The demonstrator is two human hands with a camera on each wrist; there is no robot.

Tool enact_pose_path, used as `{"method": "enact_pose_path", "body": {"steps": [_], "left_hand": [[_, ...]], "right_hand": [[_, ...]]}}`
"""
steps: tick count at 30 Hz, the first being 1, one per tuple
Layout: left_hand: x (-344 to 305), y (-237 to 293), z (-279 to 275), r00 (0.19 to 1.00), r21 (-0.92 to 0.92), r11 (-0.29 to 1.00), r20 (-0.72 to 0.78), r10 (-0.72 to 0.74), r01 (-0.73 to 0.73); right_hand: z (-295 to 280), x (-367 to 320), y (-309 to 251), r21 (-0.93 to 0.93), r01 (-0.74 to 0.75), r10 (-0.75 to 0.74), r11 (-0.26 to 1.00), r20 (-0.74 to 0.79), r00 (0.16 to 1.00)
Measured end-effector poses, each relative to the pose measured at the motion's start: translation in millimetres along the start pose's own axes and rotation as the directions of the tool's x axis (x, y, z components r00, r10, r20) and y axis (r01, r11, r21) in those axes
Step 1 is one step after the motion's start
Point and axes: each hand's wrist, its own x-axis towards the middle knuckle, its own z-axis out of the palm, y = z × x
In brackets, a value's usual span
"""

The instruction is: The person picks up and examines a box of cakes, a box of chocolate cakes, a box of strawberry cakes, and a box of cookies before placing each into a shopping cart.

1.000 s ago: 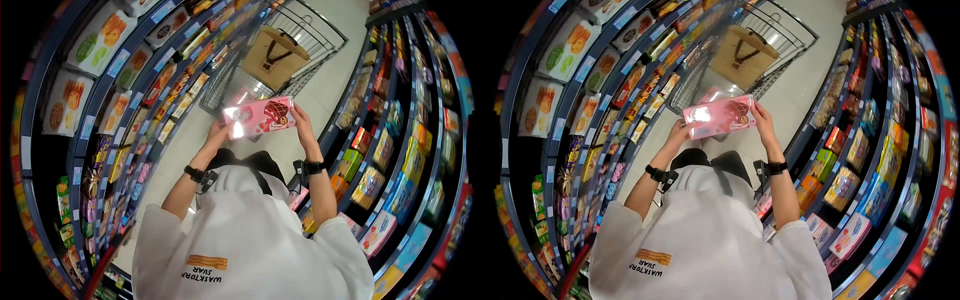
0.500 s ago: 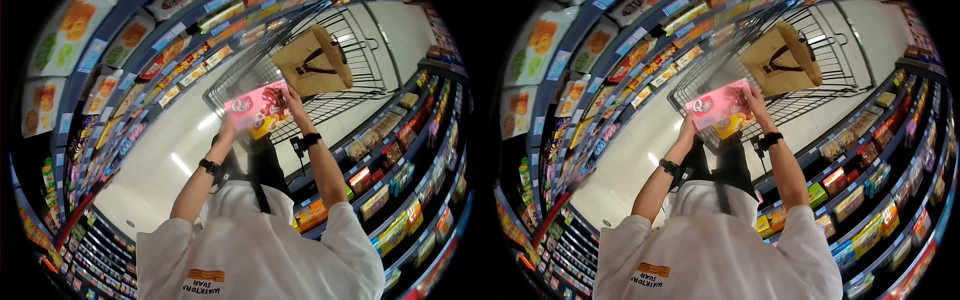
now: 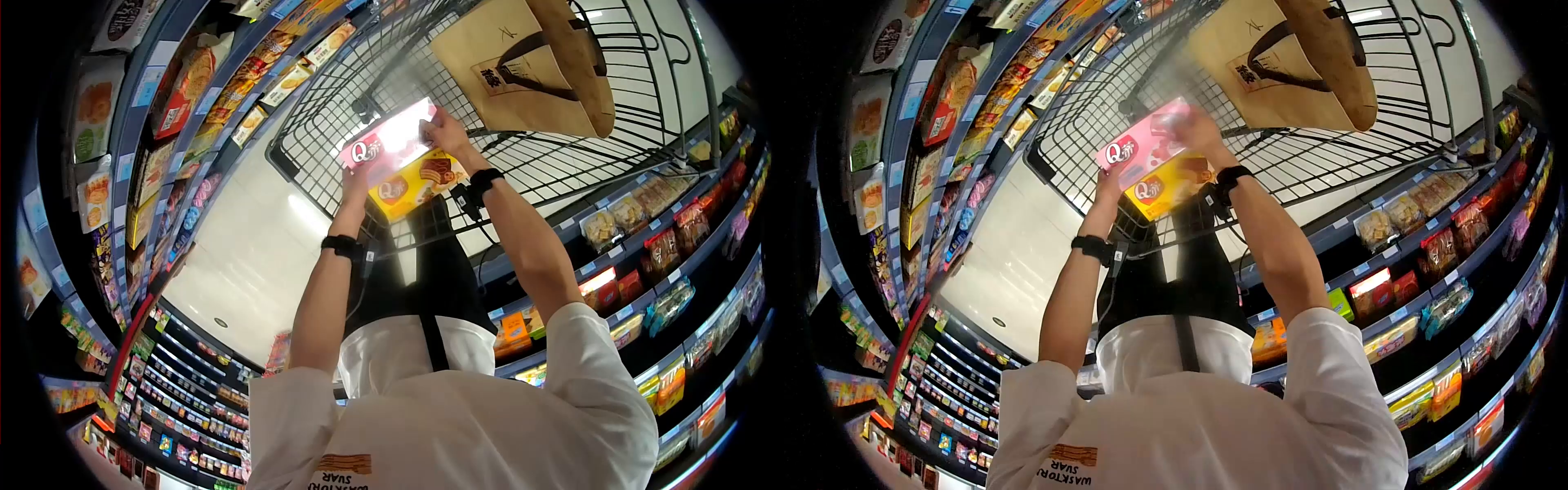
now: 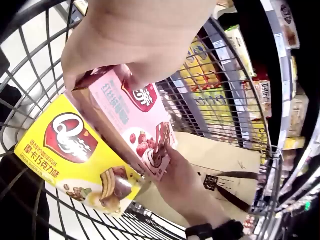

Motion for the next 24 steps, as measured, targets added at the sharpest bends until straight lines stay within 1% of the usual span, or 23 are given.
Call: {"method": "enact_pose_path", "body": {"steps": [1, 3, 4, 5, 6, 7, 8, 9, 10, 11, 12, 13, 14, 15, 16, 17, 18, 19, 20, 21, 22, 23, 24], "left_hand": [[-5, -1, 2, 1.0, 0.008, 1.0, 0.021, 0.016, -0.016], [-31, 16, 11, 0.996, 0.026, 0.998, 0.073, 0.048, -0.05], [-43, 30, 15, 0.998, 0.066, 0.998, 0.06, -0.006, 0.002], [-28, 14, 10, 0.999, 0.062, 0.998, 0.053, -0.005, 0.002], [3, -13, -2, 0.999, 0.059, 0.998, 0.046, 0.001, -0.004], [18, -25, -9, 0.999, 0.057, 0.998, 0.04, 0.011, -0.013], [-4, -10, -2, 0.999, 0.058, 0.998, -0.05, -0.011, 0.014], [-27, 9, 0, 0.997, 0.131, 0.991, -0.07, 0.024, -0.015], [-38, 18, -2, 0.994, 0.203, 0.978, -0.086, 0.064, -0.045], [-49, 28, -4, 0.989, 0.273, 0.959, -0.099, 0.108, -0.078], [-63, 38, -7, 0.981, 0.306, 0.941, -0.074, 0.177, -0.146], [-81, 52, -14, 0.969, 0.285, 0.926, 0.052, 0.241, -0.246], [-101, 68, -24, 0.935, 0.251, 0.904, 0.179, 0.307, -0.345], [-126, 85, -33, 0.878, 0.205, 0.874, 0.303, 0.371, -0.44], [-160, 106, -39, 0.854, 0.121, 0.888, 0.359, 0.378, -0.444], [-200, 133, -47, 0.823, 0.039, 0.897, 0.416, 0.387, -0.441], [-235, 160, -62, 0.729, 0.08, 0.859, 0.572, 0.376, -0.506], [-274, 188, -81, 0.614, 0.111, 0.808, 0.711, 0.342, -0.579], [-327, 218, -101, 0.572, 0.171, 0.795, 0.781, 0.251, -0.582], [-375, 242, -120, 0.361, 0.109, 0.64, 0.89, 0.278, -0.761], [-414, 261, -141, 0.11, -0.035, 0.507, 0.961, 0.253, -0.861], [-448, 275, -165, -0.164, -0.231, 0.402, 0.967, 0.195, -0.886], [-481, 287, -185, -0.497, -0.485, 0.349, 0.866, 0.063, -0.802]], "right_hand": [[5, 0, 5, 0.049, 0.003, -0.003, 0.999, -0.001, 1.0], [15, 2, 18, 0.147, 0.009, -0.008, 0.989, -0.004, 1.0], [19, 1, 22, 0.322, -0.055, 0.059, 0.945, 0.0, 0.998], [17, -3, 18, 0.343, -0.082, 0.095, 0.936, -0.021, 0.995], [13, -7, 13, 0.365, -0.108, 0.132, 0.925, -0.041, 0.99], [9, -12, 7, 0.388, -0.132, 0.168, 0.912, -0.061, 0.984], [10, -15, 9, 0.27, -0.131, 0.169, 0.954, -0.124, 0.978], [11, -17, 8, 0.147, -0.134, 0.161, 0.98, -0.189, 0.969], [26, -16, 18, 0.119, -0.178, 0.208, 0.977, -0.318, 0.925], [21, -22, 12, 0.155, -0.174, 0.216, 0.972, -0.315, 0.924], [15, -34, 6, 0.189, -0.168, 0.222, 0.967, -0.314, 0.923], [7, -47, -1, 0.22, -0.159, 0.225, 0.962, -0.317, 0.921], [5, -57, -2, 0.234, -0.095, 0.177, 0.968, -0.357, 0.917], [3, -69, -6, 0.242, -0.03, 0.127, 0.97, -0.4, 0.908], [-14, -92, -32, 0.42, -0.045, 0.204, 0.906, -0.343, 0.917], [-3, -93, -7, 0.173, -0.064, 0.131, 0.983, -0.411, 0.902], [-7, -110, -15, 0.202, -0.098, 0.175, 0.974, -0.409, 0.895], [-2, -124, -9, 0.175, -0.044, 0.12, 0.984, -0.457, 0.881], [0, -137, -10, 0.103, -0.119, 0.154, 0.988, -0.479, 0.864], [0, -156, -20, 0.116, -0.131, 0.173, 0.984, -0.511, 0.842], [-7, -180, -44, 0.286, -0.144, 0.267, 0.947, -0.457, 0.848], [9, -192, -40, 0.194, -0.124, 0.218, 0.973, -0.601, 0.769], [34, -227, -39, 0.146, -0.182, 0.232, 0.972, -0.674, 0.701]]}}
